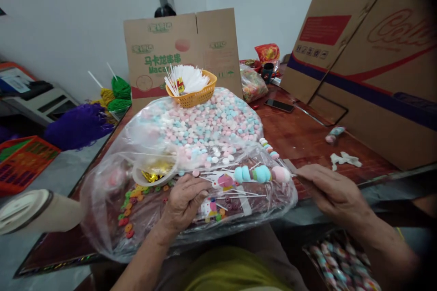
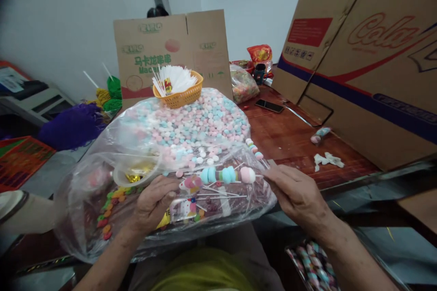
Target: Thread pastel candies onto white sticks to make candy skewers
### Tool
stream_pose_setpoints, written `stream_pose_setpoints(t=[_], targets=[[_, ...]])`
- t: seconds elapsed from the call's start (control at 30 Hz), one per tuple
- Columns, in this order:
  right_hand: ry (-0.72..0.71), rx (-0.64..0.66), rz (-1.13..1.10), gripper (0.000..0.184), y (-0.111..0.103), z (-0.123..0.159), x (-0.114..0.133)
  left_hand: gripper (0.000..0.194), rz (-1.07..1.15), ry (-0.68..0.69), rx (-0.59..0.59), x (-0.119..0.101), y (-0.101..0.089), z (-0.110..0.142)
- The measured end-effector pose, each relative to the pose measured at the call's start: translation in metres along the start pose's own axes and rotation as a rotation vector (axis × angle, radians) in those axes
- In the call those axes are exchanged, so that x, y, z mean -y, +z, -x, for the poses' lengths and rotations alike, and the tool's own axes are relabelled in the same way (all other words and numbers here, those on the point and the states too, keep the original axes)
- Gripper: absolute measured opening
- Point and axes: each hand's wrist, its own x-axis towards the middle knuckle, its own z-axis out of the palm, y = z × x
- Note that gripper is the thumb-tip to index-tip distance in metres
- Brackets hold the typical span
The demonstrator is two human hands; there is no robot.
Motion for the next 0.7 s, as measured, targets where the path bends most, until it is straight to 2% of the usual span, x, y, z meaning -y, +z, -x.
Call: stream_pose_setpoints(t=[0.17, 0.37, 0.63, 0.7], targets=[[-0.061, 0.072, 0.045, 0.023, 0.0031, 0.0063, -0.0017, 0.022, -0.064, 0.004, 0.059, -0.0038, -0.004, -0.0009], [-0.103, 0.147, 0.03, 0.027, 0.0024, 0.0083, -0.002, 0.024, -0.127, 0.0, 0.197, -0.0067, -0.0051, -0.0042], [-0.066, 0.085, 0.036, 0.025, -0.0005, 0.008, -0.0011, 0.02, -0.095, -0.004, 0.195, -0.0075, -0.0003, -0.0069], [-0.033, 0.028, 0.061, 0.025, 0.002, 0.0099, 0.003, 0.019, -0.06, -0.019, 0.182, -0.0071, 0.0014, -0.0068]])
